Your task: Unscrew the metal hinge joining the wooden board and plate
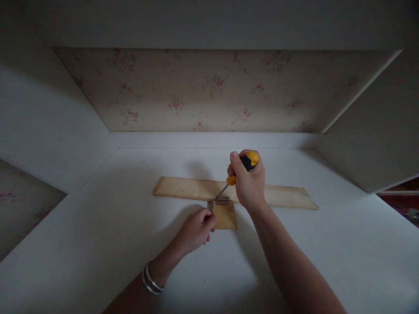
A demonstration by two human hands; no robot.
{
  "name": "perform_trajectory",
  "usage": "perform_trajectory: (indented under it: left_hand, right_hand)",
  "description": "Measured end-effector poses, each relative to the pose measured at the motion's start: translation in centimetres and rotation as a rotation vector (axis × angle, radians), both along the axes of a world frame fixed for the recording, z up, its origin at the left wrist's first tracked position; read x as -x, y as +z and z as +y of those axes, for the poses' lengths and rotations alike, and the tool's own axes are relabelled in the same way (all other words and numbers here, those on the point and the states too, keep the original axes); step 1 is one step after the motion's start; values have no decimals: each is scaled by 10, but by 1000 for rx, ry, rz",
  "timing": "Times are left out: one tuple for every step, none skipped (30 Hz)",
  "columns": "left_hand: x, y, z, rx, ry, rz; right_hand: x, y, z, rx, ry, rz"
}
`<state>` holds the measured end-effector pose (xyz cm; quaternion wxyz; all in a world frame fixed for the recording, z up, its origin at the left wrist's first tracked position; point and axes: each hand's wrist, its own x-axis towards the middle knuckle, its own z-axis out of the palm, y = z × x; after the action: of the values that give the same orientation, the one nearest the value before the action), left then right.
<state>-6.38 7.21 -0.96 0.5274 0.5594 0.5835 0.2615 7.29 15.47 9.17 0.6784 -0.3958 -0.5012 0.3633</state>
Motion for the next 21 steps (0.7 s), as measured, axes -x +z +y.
perform_trajectory:
  left_hand:
    - [0, -1, 0, 0, -2, 1]
    - [0, -1, 0, -1, -3, 1]
    - [0, -1, 0, -3, -5, 2]
    - [0, -1, 0, -2, -5, 1]
    - [0, -1, 0, -1, -4, -2]
    - [0, -1, -1, -2, -4, -6]
    - [0, -1, -1, -3, -4, -11]
    - [0, -1, -1, -5, -3, -13]
    - [1, -2, -1, -6, -3, -14]
    - [1, -3, -1, -5, -3, -12]
    - [1, -3, -1, -2, -2, -8]
    - [1, -4, 0, 4, -1, -4]
    - [1, -4, 0, 9, 0, -1]
    - [1, -4, 0, 13, 0, 0]
    - [0, -4, 0, 16, 1, 0]
    - [0, -3, 0, 14, 2, 1]
    - [0, -2, 0, 10, 1, 4]
    - [0, -1, 0, 5, 0, 9]
    - [0, 0, 0, 1, -1, 15]
    - [0, 1, 0, -3, -4, 19]
    - [0, 2, 0, -5, -6, 22]
  right_hand:
    - [0, 0, 0, 4, 4, -4]
    - [-1, 0, 0, 8, 8, -12]
    - [-1, 1, -1, 12, 12, -23]
    - [-1, 1, -1, 13, 15, -34]
    - [-1, 1, -1, 13, 13, -42]
    - [-2, 1, -2, 10, 11, -44]
    - [-2, 1, -2, 7, 8, -42]
    - [-1, 1, -2, 4, 6, -39]
    - [-2, 1, -2, 3, 5, -35]
    - [-2, 1, -1, 4, 5, -31]
    - [-2, 0, 0, 5, 3, -30]
    - [-2, 0, 1, 5, -1, -31]
    - [-3, -1, 2, 4, -6, -32]
    - [-3, -2, 3, 4, -9, -35]
    - [-4, -2, 4, 6, -10, -41]
    - [-4, -3, 4, 9, -5, -49]
    - [-5, -4, 5, 12, 6, -63]
    - [-5, -5, 5, 10, 24, -83]
    - [-5, -5, 5, -1, 48, -111]
    - [-5, -5, 4, -28, 70, -148]
    - [-6, -5, 4, -73, 83, -207]
